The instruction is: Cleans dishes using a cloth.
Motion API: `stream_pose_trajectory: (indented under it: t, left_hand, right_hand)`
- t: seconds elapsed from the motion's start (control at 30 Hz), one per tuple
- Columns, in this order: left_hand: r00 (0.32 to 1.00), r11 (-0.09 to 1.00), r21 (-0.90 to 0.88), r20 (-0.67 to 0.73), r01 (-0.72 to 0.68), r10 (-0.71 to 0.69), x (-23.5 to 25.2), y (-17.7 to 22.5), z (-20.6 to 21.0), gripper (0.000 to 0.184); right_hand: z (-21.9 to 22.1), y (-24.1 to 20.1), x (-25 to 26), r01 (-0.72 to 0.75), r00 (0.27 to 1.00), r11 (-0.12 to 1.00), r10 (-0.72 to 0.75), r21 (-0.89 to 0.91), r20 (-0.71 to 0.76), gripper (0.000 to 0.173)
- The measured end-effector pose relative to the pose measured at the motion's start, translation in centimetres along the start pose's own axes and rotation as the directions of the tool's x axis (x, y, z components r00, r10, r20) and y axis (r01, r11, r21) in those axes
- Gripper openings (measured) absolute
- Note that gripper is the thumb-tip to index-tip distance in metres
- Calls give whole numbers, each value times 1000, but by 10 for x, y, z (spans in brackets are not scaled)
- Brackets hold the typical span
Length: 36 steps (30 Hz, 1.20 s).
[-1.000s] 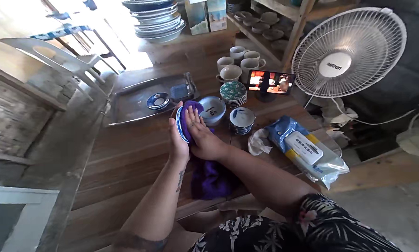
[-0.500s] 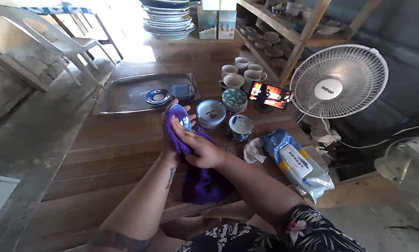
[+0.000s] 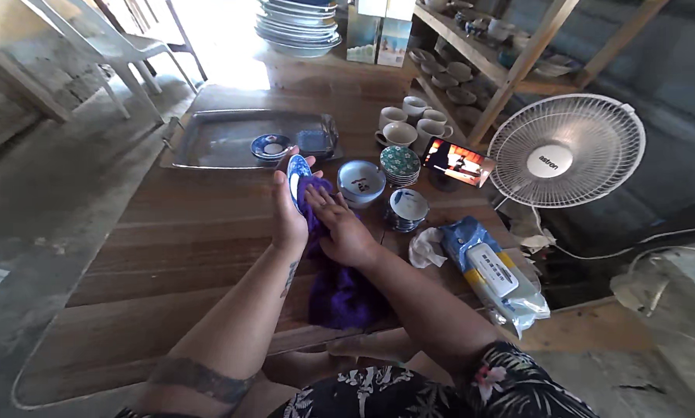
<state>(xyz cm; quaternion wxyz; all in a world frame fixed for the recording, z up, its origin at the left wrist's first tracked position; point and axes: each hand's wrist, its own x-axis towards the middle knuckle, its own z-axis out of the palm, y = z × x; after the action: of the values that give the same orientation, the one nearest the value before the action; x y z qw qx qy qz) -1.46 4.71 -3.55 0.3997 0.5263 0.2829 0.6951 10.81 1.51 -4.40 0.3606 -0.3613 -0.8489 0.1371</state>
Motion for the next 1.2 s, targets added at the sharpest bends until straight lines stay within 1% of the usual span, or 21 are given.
stream_pose_trajectory:
  t: [0.07, 0.13, 0.27, 0.33, 0.4, 0.47, 0.53, 0.6, 0.63, 0.67, 0.7, 0.73, 0.8, 0.87, 0.9, 0.97, 1.0, 1.07, 1.13, 1.2]
  left_hand:
    - [999, 999, 32, 49, 3, -4, -3, -3, 2, 72]
    - [995, 997, 83, 96, -9, 1, -4, -4, 3, 69]
    - [988, 981, 189, 155, -47, 17, -6, -5, 5, 70]
    - [986, 982, 180, 164, -50, 20, -7, -7, 8, 69]
    - [983, 993, 118, 182, 16, -37, -8, -6, 10, 65]
    - [974, 988, 33, 164, 153, -157, -10, -1, 13, 63]
    - [962, 973, -27, 161, 228, -221, -9, 2, 13, 59]
    - [964, 965, -93, 134, 245, -231, -6, -3, 11, 54]
    - [972, 967, -148, 138, 209, -189, -4, -14, 6, 52]
    - [982, 969, -207, 160, 137, -105, -2, -30, -1, 54]
    - [986, 967, -232, 156, 100, -65, 0, -37, -4, 56]
    - [988, 965, -232, 126, 118, -91, -1, -33, -3, 54]
    - [980, 964, -178, 41, 198, -193, -3, -12, 3, 49]
    - [959, 938, -211, -9, 277, -285, -1, -6, 4, 50]
    - [946, 924, -228, -36, 306, -322, 0, -4, 5, 52]
    - [935, 917, -227, -64, 327, -349, 0, -2, 4, 55]
    - [939, 927, -202, -73, 317, -337, -1, -2, 3, 54]
    - [963, 959, -148, -84, 242, -256, 1, -9, -1, 53]
    - [995, 981, -168, -20, 95, -100, 6, -38, -17, 57]
    - [1000, 986, -165, 14, 15, -12, 12, -59, -29, 59]
  right_hand:
    - [1, 0, -1, -43, 999, 998, 44, -54, 30, 76]
    - [0, 2, -2, -55, 998, 997, 56, -51, 20, 85]
    - [2, 11, -2, 9, 998, 995, -2, 96, -71, 84]
    - [2, 13, -2, 44, 996, 986, -31, 161, -81, 88]
    - [0, 15, -2, 96, 993, 965, -78, 244, -83, 89]
    - [-2, 14, -2, 142, 989, 934, -120, 328, -86, 84]
    - [-6, 11, -2, 159, 987, 906, -141, 393, -74, 82]
    - [-9, 8, -1, 176, 984, 884, -165, 434, -65, 79]
    - [-10, 6, -1, 179, 984, 874, -171, 453, -59, 77]
    - [-11, 6, -1, 184, 982, 868, -179, 462, -56, 76]
    - [-12, 5, 0, 184, 982, 863, -183, 471, -49, 75]
    - [-13, 5, 0, 178, 983, 860, -180, 479, -41, 73]
    - [-14, 5, 1, 156, 986, 863, -161, 481, -32, 69]
    - [-15, 5, 1, 143, 989, 875, -142, 462, -35, 61]
    - [-16, 4, 1, 136, 991, 893, -130, 430, -43, 58]
    - [-16, 3, 1, 121, 992, 931, -105, 345, -66, 52]
    - [-17, 1, 1, 98, 995, 945, -83, 312, -62, 50]
    - [-19, 0, 1, 53, 998, 960, -45, 273, -37, 47]
    - [-19, -1, 1, 26, 1000, 968, -21, 251, -24, 45]
    - [-19, -1, 1, 28, 1000, 973, -27, 230, -8, 46]
